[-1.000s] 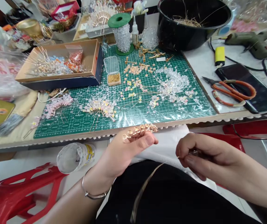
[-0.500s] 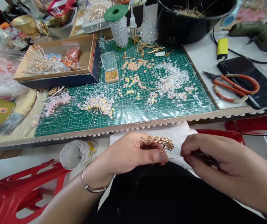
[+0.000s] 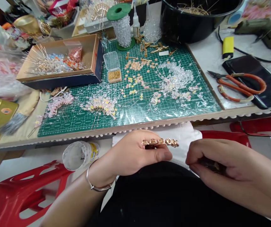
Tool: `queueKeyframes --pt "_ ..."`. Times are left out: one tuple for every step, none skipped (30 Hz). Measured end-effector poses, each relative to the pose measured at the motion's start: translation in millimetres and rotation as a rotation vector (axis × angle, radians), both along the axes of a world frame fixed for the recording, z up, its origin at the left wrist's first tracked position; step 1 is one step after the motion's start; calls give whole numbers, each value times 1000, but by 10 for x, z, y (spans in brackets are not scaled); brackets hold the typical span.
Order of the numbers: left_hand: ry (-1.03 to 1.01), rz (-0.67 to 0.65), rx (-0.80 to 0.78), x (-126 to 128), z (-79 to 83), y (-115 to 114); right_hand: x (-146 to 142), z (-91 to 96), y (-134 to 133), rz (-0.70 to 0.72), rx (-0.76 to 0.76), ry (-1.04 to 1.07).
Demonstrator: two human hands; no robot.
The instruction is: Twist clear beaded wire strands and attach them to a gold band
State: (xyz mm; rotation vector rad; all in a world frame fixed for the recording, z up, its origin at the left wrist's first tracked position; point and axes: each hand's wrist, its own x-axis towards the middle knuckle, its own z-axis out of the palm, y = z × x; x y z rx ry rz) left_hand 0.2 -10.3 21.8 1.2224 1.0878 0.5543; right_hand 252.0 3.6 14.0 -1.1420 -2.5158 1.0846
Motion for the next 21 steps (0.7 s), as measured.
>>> queueKeyframes --pt "28 -1 58 0 -10 3 1 -8 -5 2 0 -8" --pt "51 -14 111 -2 -18 6 4 -18 -9 1 -8 -25" --pt "65 -35 154 -6 -23 8 8 -28 -12 6 -23 -49" --pt "73 -61 181 -10 -25 10 13 -38 -13 18 -42 -74" --pt "74 -83 197 -13 -23 12 16 -45 -11 35 -63 -104" --pt "70 -99 204 -16 -18 14 17 -48 -5 63 -89 -132" --pt "66 -110 205 -16 -12 16 13 -46 3 95 -111 -155" --pt "65 -115 204 -14 -6 19 5 -41 13 118 -122 -169" --pt "69 -118 201 -9 -2 21 -7 -32 24 135 -132 -178" --pt "75 -114 199 -3 1 23 -21 -21 34 135 -144 -186" --pt "84 -102 201 6 2 23 -36 -10 42 125 -161 -184" --pt "94 -80 205 15 2 21 -51 0 49 101 -182 -183" --pt "102 -50 213 23 1 15 -63 8 55 74 -212 -183" --pt "111 -17 226 31 -2 5 -72 13 59 55 -255 -176" --pt "123 14 242 37 -4 -7 -80 16 62 37 -309 -172" --pt "137 44 262 42 -7 -23 -86 19 64 16 -370 -163" --pt "153 68 282 45 -10 -39 -92 22 65 -5 -443 -144" --pt "171 91 306 46 -13 -55 -100 28 65 -37 -529 -117" --pt "189 111 332 46 -17 -69 -111 36 65 -82 -627 -75" --pt "207 128 356 45 -22 -78 -124 46 63 -135 -725 -20" --pt "224 141 377 43 -27 -84 -140 54 60 -190 -818 46"
